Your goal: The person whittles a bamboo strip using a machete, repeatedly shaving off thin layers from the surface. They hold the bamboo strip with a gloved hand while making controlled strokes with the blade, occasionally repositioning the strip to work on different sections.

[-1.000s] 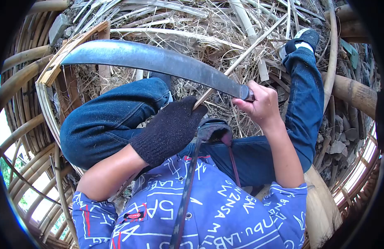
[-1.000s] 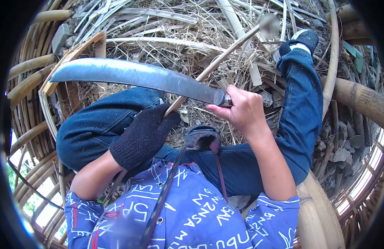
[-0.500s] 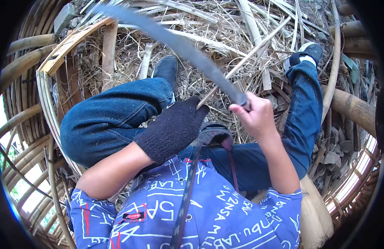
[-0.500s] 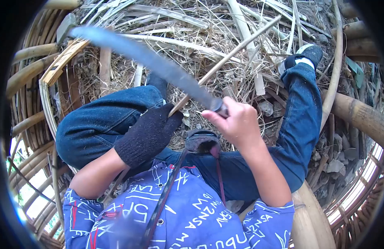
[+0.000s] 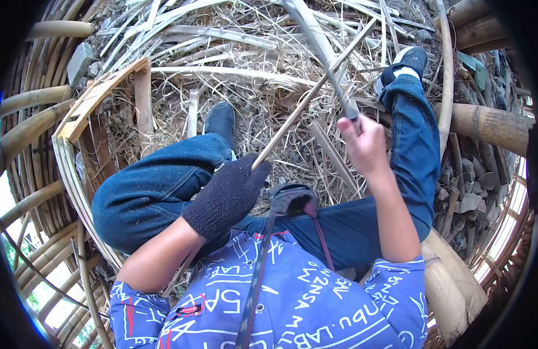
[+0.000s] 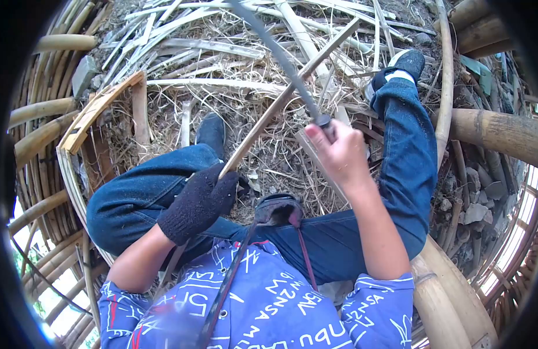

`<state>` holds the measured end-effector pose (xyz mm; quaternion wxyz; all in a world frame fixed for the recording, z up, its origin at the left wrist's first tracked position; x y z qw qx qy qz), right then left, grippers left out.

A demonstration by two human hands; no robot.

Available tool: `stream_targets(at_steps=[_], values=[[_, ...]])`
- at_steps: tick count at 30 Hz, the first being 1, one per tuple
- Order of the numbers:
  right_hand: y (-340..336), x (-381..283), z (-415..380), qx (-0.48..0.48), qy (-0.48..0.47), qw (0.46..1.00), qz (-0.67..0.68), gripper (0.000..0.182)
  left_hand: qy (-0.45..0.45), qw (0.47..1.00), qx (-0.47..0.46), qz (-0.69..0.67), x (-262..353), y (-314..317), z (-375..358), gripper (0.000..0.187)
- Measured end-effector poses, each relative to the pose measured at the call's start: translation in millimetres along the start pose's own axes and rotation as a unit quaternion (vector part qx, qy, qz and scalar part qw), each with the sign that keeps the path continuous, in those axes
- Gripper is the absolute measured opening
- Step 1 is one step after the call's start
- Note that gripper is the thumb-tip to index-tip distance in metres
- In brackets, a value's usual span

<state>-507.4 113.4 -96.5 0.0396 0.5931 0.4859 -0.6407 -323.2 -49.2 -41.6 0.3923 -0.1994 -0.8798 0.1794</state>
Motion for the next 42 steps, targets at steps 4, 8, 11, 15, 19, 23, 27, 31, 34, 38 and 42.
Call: stream_targets(at_steps=[4,8,11,15,19,23,27,31,34,38,42], values=[[20.9,-27.7,-11.7,-0.08,-0.041,0.996,0.011,0.054,0.111,0.994,-0.015,-0.011,-25.6,15.1,-1.3,0.025],[28.8,-38.2,-22.7,-0.085,-0.127,0.987,-0.05,0.046,0.268,0.955,0.076,0.106,-28.3,20.7,-0.2,0.027],[27.0,-42.9,-28.8,-0.08,-0.165,0.981,-0.066,0.048,0.242,0.965,0.035,0.096,-27.0,22.6,-1.7,0.032],[23.3,-38.1,-30.2,-0.064,-0.175,0.979,-0.08,0.045,0.275,0.952,0.049,0.122,-26.7,23.0,0.1,0.027],[24.2,-31.5,-27.5,-0.058,-0.183,0.98,-0.055,0.047,0.215,0.967,0.035,0.129,-18.3,18.2,-5.4,0.019],[5.9,-13.4,-7.1,0.007,-0.213,0.973,-0.085,0.052,0.093,0.994,0.052,0.025,-18.0,8.4,-7.9,0.023],[-11.2,17.3,11.9,0.07,-0.093,0.988,-0.099,0.054,0.303,0.923,0.145,0.187,-9.1,8.8,-18.6,0.035],[-14.6,5.1,1.8,0.087,-0.061,0.994,-0.019,0.057,0.151,0.986,0.027,0.07,-22.7,8.7,-9.5,0.015],[3.3,-18.7,-12.5,0.024,-0.117,0.993,-0.002,0.057,0.267,0.953,0.094,0.11,-12.5,4.5,-10.8,0.006],[1.6,-4.5,-0.3,0.01,-0.145,0.988,-0.052,0.058,0.294,0.943,0.092,0.129,-9.7,-3.6,-16.9,0.013],[5.2,5.2,2.5,0.044,-0.168,0.979,-0.108,0.057,0.159,0.987,-0.005,0.033,-29.5,2.7,-13.0,0.029]])
Point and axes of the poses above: each hand's wrist, its own z-axis towards the middle knuckle, its own y-axis out of the palm, x = y × z, the point moved 4 cm from there along z, towards the middle knuckle, and after that the axes turned 1 degree about -y, right-handed, at the moved point
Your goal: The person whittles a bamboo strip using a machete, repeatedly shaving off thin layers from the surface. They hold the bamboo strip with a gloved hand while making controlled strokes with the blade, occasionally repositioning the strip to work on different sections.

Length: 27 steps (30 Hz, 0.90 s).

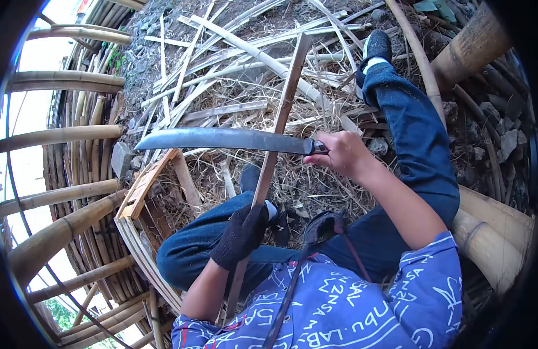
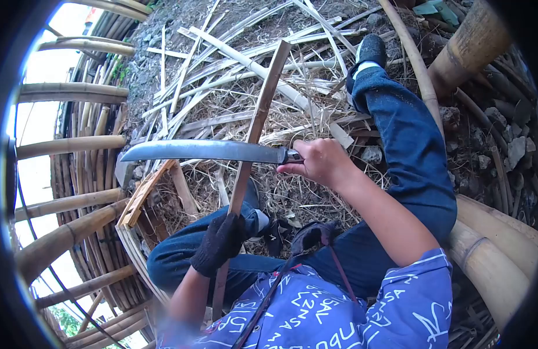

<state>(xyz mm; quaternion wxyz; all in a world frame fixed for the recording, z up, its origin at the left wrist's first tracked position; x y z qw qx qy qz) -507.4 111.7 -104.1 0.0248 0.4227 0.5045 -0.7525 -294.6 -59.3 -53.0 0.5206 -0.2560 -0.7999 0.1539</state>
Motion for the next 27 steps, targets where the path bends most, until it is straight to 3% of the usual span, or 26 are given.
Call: stream_targets(at_steps=[4,6,10,12,13,14,15,16,17,18,22,25,27], values=[[-6.6,9.6,3.5,0.009,-0.007,1.0,-0.017,0.058,-0.085,0.994,-0.011,-0.062,6.1,-3.9,0.9,0.028],[-10.5,22.8,5.4,0.017,0.054,0.998,-0.024,0.059,0.153,0.972,0.043,0.171,19.5,-7.2,0.2,0.024],[-14.2,22.8,7.6,0.045,0.07,0.997,0.008,0.063,0.125,0.978,0.041,0.161,15.8,-6.1,1.1,0.022],[-11.4,2.5,2.2,0.023,0.056,0.997,0.038,0.062,-0.137,0.99,0.004,-0.033,6.1,-6.3,1.0,0.021],[-8.3,-8.0,-1.2,0.001,0.042,0.997,0.069,0.062,-0.138,0.99,0.005,-0.033,5.1,-6.7,1.9,0.021],[-7.9,-18.9,-3.8,0.008,0.009,0.998,0.067,0.063,0.021,0.994,0.057,0.086,16.6,-11.8,4.6,0.021],[-8.0,-17.9,-2.6,0.007,0.008,0.997,0.07,0.063,0.178,0.957,0.105,0.202,28.9,-13.2,1.8,0.02],[-7.3,-15.6,-1.6,-0.009,-0.007,0.999,0.038,0.063,0.173,0.958,0.105,0.202,31.6,-13.3,0.2,0.02],[-6.7,-12.1,-0.7,-0.023,-0.022,0.999,0.005,0.062,0.071,0.991,0.09,0.071,28.5,-15.6,1.7,0.013],[-5.5,-5.3,-0.3,-0.033,-0.012,0.999,-0.003,0.065,-0.031,0.995,0.072,-0.061,22.6,-15.3,2.8,0.03],[-3.7,4.0,1.5,-0.001,-0.037,0.999,-0.019,0.066,-0.001,0.996,0.087,0.004,23.4,-14.9,7.9,0.031],[-5.5,6.3,3.2,0.011,-0.041,0.999,-0.019,0.066,-0.06,0.993,0.054,-0.083,26.2,-13.1,7.0,0.028],[-7.0,8.7,3.1,0.019,-0.057,0.997,-0.051,0.069,0.035,0.995,0.097,-0.012,34.9,-13.4,8.1,0.038]])
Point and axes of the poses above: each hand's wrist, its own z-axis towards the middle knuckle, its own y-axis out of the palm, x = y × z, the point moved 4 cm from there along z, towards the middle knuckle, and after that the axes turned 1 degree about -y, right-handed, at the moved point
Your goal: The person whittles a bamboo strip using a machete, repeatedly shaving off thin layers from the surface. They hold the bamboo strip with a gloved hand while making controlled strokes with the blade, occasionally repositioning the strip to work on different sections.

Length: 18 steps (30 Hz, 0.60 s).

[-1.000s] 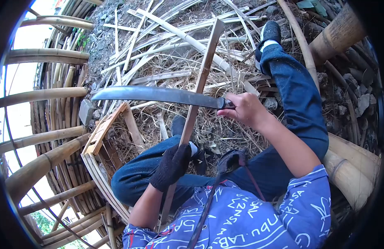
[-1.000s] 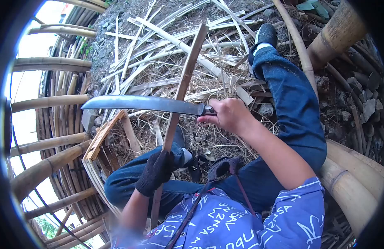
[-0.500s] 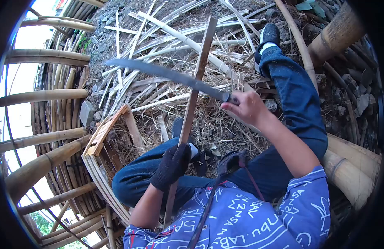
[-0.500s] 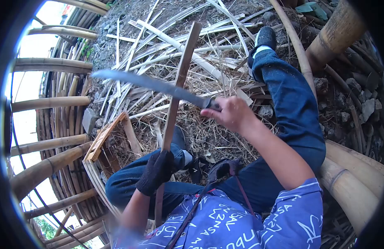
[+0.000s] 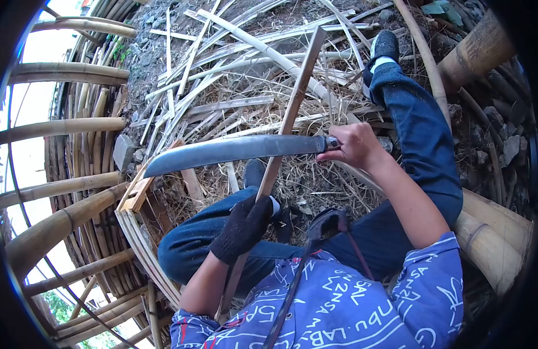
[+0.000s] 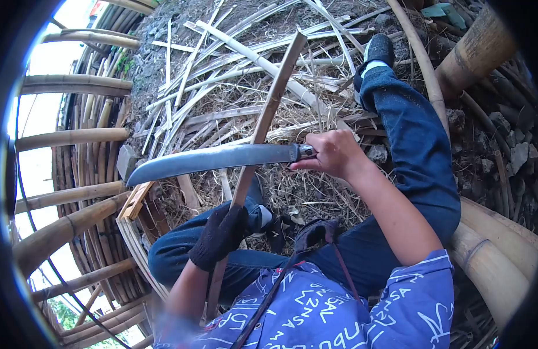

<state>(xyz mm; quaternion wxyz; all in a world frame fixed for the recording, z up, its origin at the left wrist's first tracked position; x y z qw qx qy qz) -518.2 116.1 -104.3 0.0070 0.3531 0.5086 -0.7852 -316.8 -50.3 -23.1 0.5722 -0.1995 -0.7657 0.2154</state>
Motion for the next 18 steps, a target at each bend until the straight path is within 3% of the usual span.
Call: stream_targets(at_steps=[1,3,4,5,6,7,8,9,10,12,13,15,18], values=[[1.4,1.1,-0.9,-0.005,0.001,1.0,0.006,0.07,-0.001,1.0,0.002,0.0,2.0,-2.7,0.1,0.038],[3.3,4.2,-2.2,-0.003,-0.001,1.0,0.004,0.069,-0.271,0.948,-0.089,-0.144,-12.5,-0.5,-7.1,0.017],[2.9,6.8,-2.7,0.0,-0.002,1.0,0.0,0.069,-0.271,0.947,-0.089,-0.145,-16.1,-2.1,-11.5,0.017],[1.3,14.3,-3.0,-0.002,-0.002,1.0,0.001,0.069,-0.203,0.973,-0.072,-0.089,-18.0,-5.8,-17.2,0.011],[-4.0,34.1,-2.3,0.016,0.081,0.996,0.02,0.069,-0.132,0.989,-0.054,-0.03,-19.8,-9.3,-21.4,0.011],[-10.2,53.5,-0.7,0.034,0.163,0.985,0.037,0.069,-0.132,0.989,-0.053,-0.03,-29.1,-10.2,-23.5,0.011],[-25.1,65.8,2.3,0.015,0.243,0.97,-0.009,0.068,-0.014,0.998,-0.036,0.043,-29.9,-11.5,-25.9,0.014],[-28.2,73.7,-2.0,0.056,0.252,0.966,0.011,0.069,0.105,0.988,-0.015,0.115,-25.6,-12.6,-28.1,0.018],[-31.8,79.5,-0.3,0.097,0.257,0.961,0.028,0.07,0.107,0.987,-0.007,0.115,-25.6,-14.2,-26.5,0.018],[-28.8,60.4,-1.5,0.074,0.258,0.959,0.091,0.07,-0.073,0.994,-0.071,0.047,-37.4,-9.4,-22.7,0.022],[-23.3,49.7,-3.0,0.074,0.255,0.956,0.128,0.069,-0.072,0.994,-0.064,0.042,-36.9,-8.8,-18.8,0.022],[-19.2,16.7,1.4,0.047,0.214,0.962,0.16,0.063,0.114,0.992,-0.029,0.05,-21.7,-8.5,-10.3,0.021],[-11.5,-18.9,5.6,-0.018,0.178,0.962,0.205,0.059,0.106,0.993,-0.015,0.055,-14.6,-12.1,-2.3,0.016]])
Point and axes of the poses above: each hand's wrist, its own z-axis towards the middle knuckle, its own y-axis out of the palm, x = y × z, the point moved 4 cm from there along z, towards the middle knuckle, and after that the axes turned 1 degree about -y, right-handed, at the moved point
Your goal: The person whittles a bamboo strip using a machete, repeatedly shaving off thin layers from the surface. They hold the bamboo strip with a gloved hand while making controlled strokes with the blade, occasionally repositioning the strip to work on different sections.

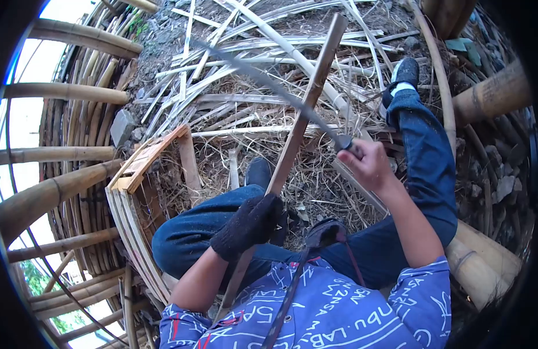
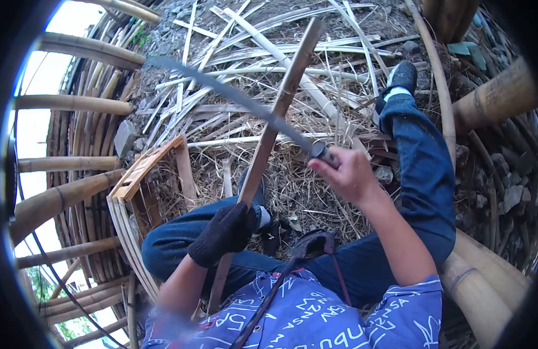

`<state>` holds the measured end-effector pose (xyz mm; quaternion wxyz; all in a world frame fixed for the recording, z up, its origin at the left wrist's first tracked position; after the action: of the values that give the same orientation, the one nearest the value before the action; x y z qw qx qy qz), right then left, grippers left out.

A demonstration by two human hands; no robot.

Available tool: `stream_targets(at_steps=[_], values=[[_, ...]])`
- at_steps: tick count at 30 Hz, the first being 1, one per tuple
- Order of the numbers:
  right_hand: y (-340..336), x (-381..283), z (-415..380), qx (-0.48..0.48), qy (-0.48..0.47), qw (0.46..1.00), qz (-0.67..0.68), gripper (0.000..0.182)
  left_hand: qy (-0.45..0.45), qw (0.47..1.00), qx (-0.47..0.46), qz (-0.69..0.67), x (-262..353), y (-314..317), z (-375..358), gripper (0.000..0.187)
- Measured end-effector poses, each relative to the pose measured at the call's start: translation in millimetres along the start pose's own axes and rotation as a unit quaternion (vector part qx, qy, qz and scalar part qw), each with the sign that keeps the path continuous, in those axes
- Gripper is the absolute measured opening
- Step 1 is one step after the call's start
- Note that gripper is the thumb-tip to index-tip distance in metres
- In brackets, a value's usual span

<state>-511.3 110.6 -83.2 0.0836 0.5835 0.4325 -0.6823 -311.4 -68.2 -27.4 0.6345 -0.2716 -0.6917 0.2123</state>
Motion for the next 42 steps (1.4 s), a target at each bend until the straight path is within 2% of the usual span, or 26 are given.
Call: stream_targets(at_steps=[1,2,3,4,6,7,9,12,13,14,16,20,22,23,26,32,35,37,38,40,42], values=[[6.6,-9.4,-2.3,-0.044,-0.001,0.999,0.008,0.057,-0.004,1.0,0.003,0.002,4.0,-5.4,0.6,0.016],[11.8,-15.5,-4.9,-0.047,-0.003,0.999,0.01,0.057,-0.224,0.929,-0.03,-0.293,-5.9,-3.6,-3.2,0.021],[16.8,-24.1,-8.0,-0.057,-0.054,0.997,-0.012,0.056,-0.41,0.727,-0.059,-0.548,-7.0,6.9,-12.8,0.031],[19.7,-30.7,-11.2,-0.065,-0.103,0.992,-0.034,0.055,-0.411,0.727,-0.057,-0.547,-3.6,6.6,-12.4,0.031],[22.0,-31.3,-15.1,-0.092,-0.103,0.989,-0.05,0.055,-0.398,0.794,-0.041,-0.458,0.2,5.7,-8.2,0.044],[23.2,-32.2,-17.9,-0.105,-0.118,0.986,-0.06,0.055,-0.399,0.795,-0.043,-0.455,0.7,8.9,-7.6,0.044],[23.4,-34.3,-22.3,-0.132,-0.12,0.982,-0.064,0.053,-0.409,0.836,-0.018,-0.366,-2.6,11.4,-7.0,0.047],[20.9,-38.2,-26.6,-0.171,-0.112,0.979,0.014,0.05,-0.438,0.83,-0.041,-0.342,6.7,9.8,-5.9,0.039],[22.0,-37.7,-28.0,-0.207,-0.09,0.973,0.042,0.039,-0.436,0.832,-0.043,-0.34,9.7,9.5,-6.3,0.039],[22.8,-38.4,-29.4,-0.205,-0.091,0.974,0.042,0.039,-0.429,0.828,-0.041,-0.359,13.1,9.5,-7.4,0.038],[24.6,-35.5,-30.9,-0.172,-0.024,0.965,0.197,0.026,-0.421,0.824,-0.037,-0.376,14.9,8.1,-9.2,0.037],[15.7,-28.5,-26.6,-0.155,-0.028,0.956,0.247,0.033,-0.404,0.827,-0.058,-0.388,19.8,9.2,-12.8,0.039],[7.6,-22.4,-24.9,-0.121,-0.003,0.958,0.26,0.029,-0.396,0.829,-0.054,-0.391,25.8,10.1,-14.3,0.042],[5.5,-21.9,-26.8,-0.128,0.048,0.936,0.324,0.031,-0.399,0.824,-0.053,-0.399,30.4,11.5,-14.2,0.044],[-1.6,-21.8,-26.4,-0.102,0.091,0.915,0.379,0.034,-0.397,0.825,-0.06,-0.397,30.5,18.8,-21.8,0.052],[-13.9,-17.0,-20.4,-0.077,0.053,0.924,0.372,0.035,-0.374,0.846,-0.072,-0.373,33.8,17.2,-33.3,0.055],[-24.0,-13.5,-19.9,-0.025,0.015,0.948,0.316,0.033,-0.371,0.847,-0.054,-0.376,29.1,19.2,-43.7,0.05],[-36.9,-20.8,-18.3,0.016,-0.049,0.98,0.192,0.03,-0.374,0.846,-0.042,-0.378,29.1,17.5,-46.8,0.047],[-35.4,-21.3,-17.7,0.019,-0.052,0.98,0.192,0.03,-0.372,0.848,-0.041,-0.376,30.8,17.6,-47.9,0.047],[-33.3,-22.1,-17.2,0.09,-0.069,0.969,0.218,0.027,-0.391,0.838,-0.025,-0.38,32.1,17.3,-51.3,0.045],[-35.3,-25.7,-17.7,0.098,-0.085,0.972,0.196,0.028,-0.395,0.832,-0.021,-0.39,32.0,18.6,-52.7,0.043]])
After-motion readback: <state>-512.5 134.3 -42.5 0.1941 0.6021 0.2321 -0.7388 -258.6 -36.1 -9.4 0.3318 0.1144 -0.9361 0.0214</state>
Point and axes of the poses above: each hand's wrist, its own z-axis towards the middle knuckle, its own y-axis out of the palm, x = y × z, the point moved 4 cm from there along z, towards the middle knuckle, and after that the axes turned 1 degree about -y, right-handed, at the moved point
